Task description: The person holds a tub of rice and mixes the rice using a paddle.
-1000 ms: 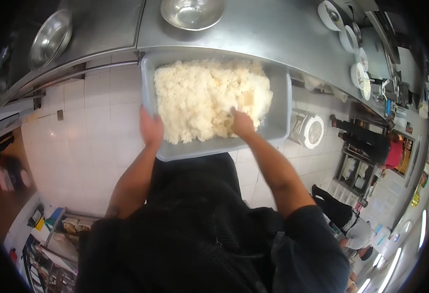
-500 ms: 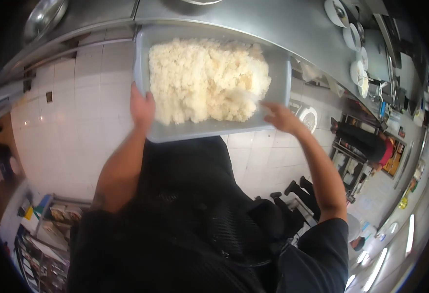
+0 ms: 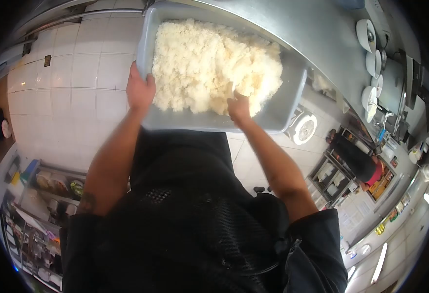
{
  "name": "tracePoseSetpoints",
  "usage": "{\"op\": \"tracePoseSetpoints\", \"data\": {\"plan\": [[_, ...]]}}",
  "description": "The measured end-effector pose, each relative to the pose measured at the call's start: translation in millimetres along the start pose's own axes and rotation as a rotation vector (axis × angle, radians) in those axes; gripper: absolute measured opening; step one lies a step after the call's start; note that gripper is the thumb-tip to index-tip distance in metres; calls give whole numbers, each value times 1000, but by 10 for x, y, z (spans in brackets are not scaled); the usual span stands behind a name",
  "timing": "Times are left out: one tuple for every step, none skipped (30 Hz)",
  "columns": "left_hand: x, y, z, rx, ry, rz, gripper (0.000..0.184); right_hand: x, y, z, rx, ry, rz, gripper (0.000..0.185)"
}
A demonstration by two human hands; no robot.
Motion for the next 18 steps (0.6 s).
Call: {"op": "tracePoseSetpoints", "data": {"plan": [[8,-8,2,-5,3,0,63,146,-14,-134,-14,-52,-67,58],[9,-19,-12,-6,7,1,64,296,-105,-367,-244,36,-169,60],[4,-22,-28,5,0,1,64,396,-127,-479,-475,124,-276,62],[11,-11,-27,2,1,8,65,411,-113,-429,-475,112,-280,62],[15,-23,-24,-1,3,13,66,455,-160,-530,-312,14,-221,62],[8,-36,-29,11,-2,10,66,506,-131,-613,-144,-83,-161,62],[14,-28,-13,7,1,16,66,374,-19,-465,11,-112,-54,62],[28,-21,-14,3,9,24,67,64,101,-227,164,-139,49,62],[38,-18,-41,16,18,30,67,-206,100,-57,118,-73,153,63],[35,-15,-31,-2,17,33,66,-510,135,78,69,54,203,59],[21,-22,-13,-22,14,33,66,-776,219,270,25,195,224,52],[13,-25,-22,-19,20,30,66,-980,336,454,-18,277,260,48],[12,-20,-18,-16,16,20,66,-1156,420,664,-23,280,256,48],[7,-15,-11,-15,12,12,65,-1240,531,835,-28,341,330,49],[4,-23,-2,-21,16,15,65,-1238,612,902,-27,404,406,49],[5,-17,2,-13,47,24,65,-1198,594,931,-19,413,406,49],[14,-1,-4,-4,78,32,65,-1136,508,983,-8,422,381,49],[38,12,16,-13,81,36,65,-1058,433,1040,0,432,357,49]]}}
Point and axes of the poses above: each hand's wrist, its own y-axis away from the middle knuckle, its own x-axis out of the palm, z = x × y, the point moved 10 cm from there along -y, towards the middle knuckle, and after that the axes turned 8 degrees about -z, right-handed, at the moved point
